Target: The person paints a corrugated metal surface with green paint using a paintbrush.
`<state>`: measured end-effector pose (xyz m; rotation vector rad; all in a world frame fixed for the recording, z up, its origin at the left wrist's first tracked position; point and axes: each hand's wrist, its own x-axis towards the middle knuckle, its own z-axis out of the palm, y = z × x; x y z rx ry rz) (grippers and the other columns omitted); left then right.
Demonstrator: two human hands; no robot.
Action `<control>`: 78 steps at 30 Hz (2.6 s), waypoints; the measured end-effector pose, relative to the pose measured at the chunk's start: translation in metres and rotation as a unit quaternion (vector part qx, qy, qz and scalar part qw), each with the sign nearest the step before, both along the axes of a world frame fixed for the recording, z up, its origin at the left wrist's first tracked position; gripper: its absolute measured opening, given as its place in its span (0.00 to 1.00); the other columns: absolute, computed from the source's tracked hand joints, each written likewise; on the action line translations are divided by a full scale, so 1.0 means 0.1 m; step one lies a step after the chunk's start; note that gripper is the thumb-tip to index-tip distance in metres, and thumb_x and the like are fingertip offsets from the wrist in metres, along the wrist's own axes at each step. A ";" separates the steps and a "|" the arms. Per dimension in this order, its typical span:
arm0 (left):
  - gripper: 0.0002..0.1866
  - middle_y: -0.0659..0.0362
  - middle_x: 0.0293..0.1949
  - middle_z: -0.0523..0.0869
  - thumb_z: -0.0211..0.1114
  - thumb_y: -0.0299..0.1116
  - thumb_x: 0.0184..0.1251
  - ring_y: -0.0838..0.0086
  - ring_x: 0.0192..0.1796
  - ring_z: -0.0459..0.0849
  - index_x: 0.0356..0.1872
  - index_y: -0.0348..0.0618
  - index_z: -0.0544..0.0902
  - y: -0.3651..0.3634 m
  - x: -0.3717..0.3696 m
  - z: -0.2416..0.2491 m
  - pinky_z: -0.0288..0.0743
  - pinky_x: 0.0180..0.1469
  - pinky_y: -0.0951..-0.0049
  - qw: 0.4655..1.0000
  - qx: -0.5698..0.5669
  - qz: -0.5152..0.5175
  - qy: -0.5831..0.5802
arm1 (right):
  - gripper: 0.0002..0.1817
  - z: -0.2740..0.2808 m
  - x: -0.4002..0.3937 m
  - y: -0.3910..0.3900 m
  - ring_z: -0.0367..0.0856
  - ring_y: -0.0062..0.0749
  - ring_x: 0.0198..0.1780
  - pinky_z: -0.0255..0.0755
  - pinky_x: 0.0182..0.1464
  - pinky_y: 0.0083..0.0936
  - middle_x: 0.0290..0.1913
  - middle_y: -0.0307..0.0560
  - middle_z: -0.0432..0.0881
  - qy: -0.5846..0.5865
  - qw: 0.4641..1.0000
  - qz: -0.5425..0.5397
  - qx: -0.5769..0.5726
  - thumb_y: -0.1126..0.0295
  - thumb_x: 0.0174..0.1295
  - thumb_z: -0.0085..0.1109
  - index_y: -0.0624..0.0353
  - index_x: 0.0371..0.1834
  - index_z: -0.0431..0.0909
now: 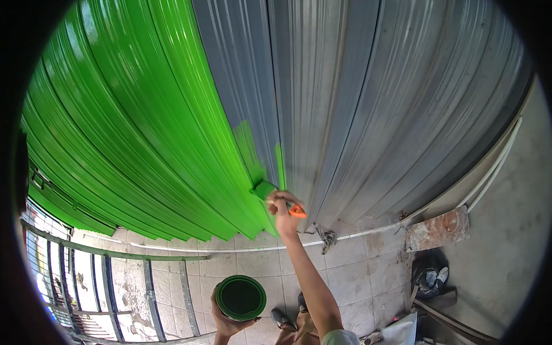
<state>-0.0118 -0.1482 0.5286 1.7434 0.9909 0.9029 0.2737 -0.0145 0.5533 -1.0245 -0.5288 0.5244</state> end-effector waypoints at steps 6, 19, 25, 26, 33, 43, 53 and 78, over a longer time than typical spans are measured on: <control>0.63 0.46 0.57 0.75 0.87 0.39 0.24 0.59 0.58 0.78 0.65 0.34 0.55 -0.07 -0.05 0.25 0.73 0.61 0.60 0.999 -0.002 0.006 -0.043 | 0.10 1.50 0.05 0.05 0.76 0.27 0.19 0.67 0.22 0.21 0.24 0.49 0.79 -0.101 0.972 -0.009 0.211 0.75 0.55 0.47 0.69 0.28 0.78; 0.63 0.45 0.57 0.74 0.87 0.40 0.25 0.58 0.58 0.78 0.65 0.33 0.54 -0.19 -0.04 0.09 0.73 0.61 0.59 1.000 -0.016 0.010 -0.013 | 0.09 -0.26 -0.08 -0.21 0.74 0.24 0.18 0.65 0.21 0.20 0.21 0.46 0.78 0.073 0.997 0.000 -0.035 0.74 0.55 0.48 0.67 0.26 0.77; 0.62 0.46 0.57 0.74 0.87 0.41 0.25 0.59 0.58 0.78 0.65 0.34 0.55 -0.16 -0.06 0.29 0.73 0.61 0.60 1.000 -0.010 -0.002 -0.019 | 0.10 1.60 0.10 0.08 0.75 0.29 0.18 0.65 0.21 0.20 0.24 0.52 0.80 -0.073 0.984 0.009 0.165 0.73 0.53 0.47 0.69 0.29 0.76; 0.62 0.46 0.57 0.74 0.87 0.41 0.25 0.59 0.58 0.78 0.65 0.34 0.55 -0.16 -0.06 0.31 0.73 0.61 0.60 1.000 -0.006 -0.001 -0.022 | 0.11 1.88 0.12 0.07 0.75 0.30 0.19 0.66 0.21 0.20 0.26 0.53 0.80 -0.093 0.967 0.006 0.239 0.74 0.52 0.46 0.70 0.32 0.77; 0.63 0.47 0.56 0.74 0.87 0.42 0.25 0.59 0.57 0.78 0.65 0.34 0.55 -0.16 -0.01 0.31 0.73 0.60 0.59 1.000 0.022 -0.001 0.017 | 0.20 1.23 0.16 0.19 0.81 0.27 0.26 0.74 0.29 0.20 0.30 0.50 0.84 -0.190 0.953 -0.028 0.233 0.74 0.55 0.50 0.69 0.50 0.81; 0.62 0.46 0.56 0.75 0.87 0.42 0.27 0.58 0.57 0.79 0.66 0.34 0.55 -0.22 -0.18 0.04 0.74 0.60 0.60 1.000 -0.001 0.001 0.023 | 0.07 0.04 0.30 0.00 0.76 0.24 0.18 0.67 0.21 0.20 0.20 0.43 0.80 -0.428 0.902 0.010 0.063 0.78 0.48 0.56 0.63 0.30 0.81; 0.60 0.48 0.55 0.75 0.87 0.41 0.27 0.60 0.56 0.79 0.64 0.35 0.56 -0.19 -0.14 0.20 0.74 0.58 0.61 0.999 -0.034 0.001 0.005 | 0.07 1.55 0.43 0.09 0.73 0.22 0.15 0.64 0.18 0.19 0.21 0.45 0.81 -0.449 0.835 -0.120 0.295 0.80 0.44 0.54 0.64 0.27 0.81; 0.48 0.49 0.61 0.74 0.80 0.43 0.33 0.50 0.64 0.73 0.62 0.42 0.68 1.14 0.66 0.98 0.60 0.65 0.48 0.906 0.419 0.004 0.068 | 0.13 1.55 -0.16 -1.22 0.73 0.13 0.15 0.63 0.19 0.15 0.15 0.36 0.79 -0.310 0.924 0.195 -0.106 0.67 0.62 0.65 0.63 0.22 0.82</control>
